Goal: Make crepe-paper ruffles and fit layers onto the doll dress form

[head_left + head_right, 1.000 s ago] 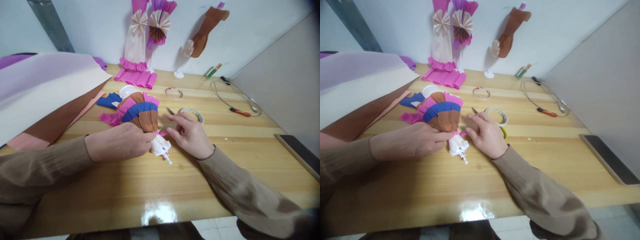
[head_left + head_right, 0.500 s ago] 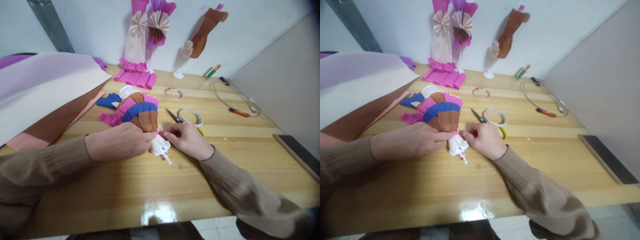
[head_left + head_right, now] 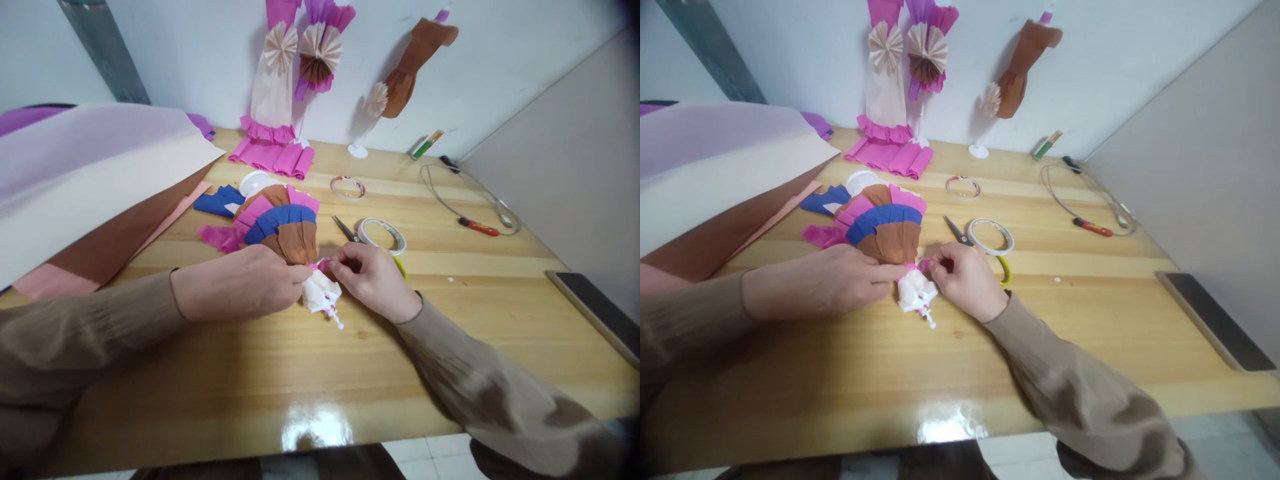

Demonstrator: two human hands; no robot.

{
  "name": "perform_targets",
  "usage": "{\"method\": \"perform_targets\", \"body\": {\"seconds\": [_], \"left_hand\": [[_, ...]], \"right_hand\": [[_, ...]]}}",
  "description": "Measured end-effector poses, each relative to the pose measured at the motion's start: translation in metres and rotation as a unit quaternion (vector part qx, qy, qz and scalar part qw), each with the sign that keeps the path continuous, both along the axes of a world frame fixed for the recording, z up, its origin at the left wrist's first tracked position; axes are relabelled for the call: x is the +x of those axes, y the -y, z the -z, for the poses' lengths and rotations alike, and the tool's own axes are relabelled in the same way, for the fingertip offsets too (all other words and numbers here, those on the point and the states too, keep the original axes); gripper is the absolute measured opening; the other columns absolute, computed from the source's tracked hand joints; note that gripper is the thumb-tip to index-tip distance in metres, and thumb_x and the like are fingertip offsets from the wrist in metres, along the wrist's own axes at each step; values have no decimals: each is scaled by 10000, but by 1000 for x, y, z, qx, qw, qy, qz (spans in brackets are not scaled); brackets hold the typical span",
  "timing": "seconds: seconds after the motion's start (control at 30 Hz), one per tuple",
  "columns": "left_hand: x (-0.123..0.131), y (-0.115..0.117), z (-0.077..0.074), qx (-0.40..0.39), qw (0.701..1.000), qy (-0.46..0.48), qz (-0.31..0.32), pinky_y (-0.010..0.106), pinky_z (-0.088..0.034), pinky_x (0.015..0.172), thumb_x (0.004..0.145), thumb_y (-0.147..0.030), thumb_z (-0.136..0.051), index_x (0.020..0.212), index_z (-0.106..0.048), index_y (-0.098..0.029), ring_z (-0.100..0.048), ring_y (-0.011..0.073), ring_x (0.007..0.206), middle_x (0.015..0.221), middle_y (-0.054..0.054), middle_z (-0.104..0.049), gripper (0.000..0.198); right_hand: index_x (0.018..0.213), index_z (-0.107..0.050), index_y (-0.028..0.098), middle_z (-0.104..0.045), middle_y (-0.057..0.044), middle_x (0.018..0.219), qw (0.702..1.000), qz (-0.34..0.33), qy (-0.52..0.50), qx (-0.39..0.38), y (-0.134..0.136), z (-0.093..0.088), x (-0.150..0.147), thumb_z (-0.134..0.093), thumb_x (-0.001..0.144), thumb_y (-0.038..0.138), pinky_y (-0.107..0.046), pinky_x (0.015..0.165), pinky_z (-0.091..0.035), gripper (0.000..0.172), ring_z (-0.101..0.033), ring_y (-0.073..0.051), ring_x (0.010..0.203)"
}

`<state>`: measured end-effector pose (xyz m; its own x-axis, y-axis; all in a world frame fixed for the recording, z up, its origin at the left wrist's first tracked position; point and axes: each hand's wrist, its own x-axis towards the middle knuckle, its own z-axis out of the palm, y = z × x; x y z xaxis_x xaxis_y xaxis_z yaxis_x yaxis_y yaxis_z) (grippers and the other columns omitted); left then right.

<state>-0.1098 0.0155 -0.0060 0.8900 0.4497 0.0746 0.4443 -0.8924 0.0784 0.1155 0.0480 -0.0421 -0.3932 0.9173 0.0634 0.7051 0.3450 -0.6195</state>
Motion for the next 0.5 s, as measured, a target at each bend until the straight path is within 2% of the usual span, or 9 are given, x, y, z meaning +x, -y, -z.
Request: {"method": "perform_targets", "body": {"seconds": [0.2,0.43,0.5], "left_hand": [[-1,0,1,0,1000,24,9,241,-415,585,906,-46,-414,1010,-651,-158,-605,119,683,915,53,-668,283],[-1,0,3,6,1000,20,10,232,-385,539,888,-22,-423,858,-647,-142,-586,106,646,907,59,-668,256],[-1,1,5,15,999,29,-11,228,-401,551,887,-41,-446,837,-647,-146,-584,102,642,907,56,-670,232]], "right_hand": [[651,-634,157,-608,-30,559,997,19,-79,2,3,2,1,-554,753,314,-261,491,-363,204,-485,-129,500],[650,-644,154,-614,-23,586,985,22,-166,-36,2,4,1,-575,727,288,-266,519,-403,169,-502,-127,532],[632,-629,158,-594,-8,572,980,32,-191,-46,0,5,1,-593,709,292,-259,510,-394,159,-490,-118,523]]}}
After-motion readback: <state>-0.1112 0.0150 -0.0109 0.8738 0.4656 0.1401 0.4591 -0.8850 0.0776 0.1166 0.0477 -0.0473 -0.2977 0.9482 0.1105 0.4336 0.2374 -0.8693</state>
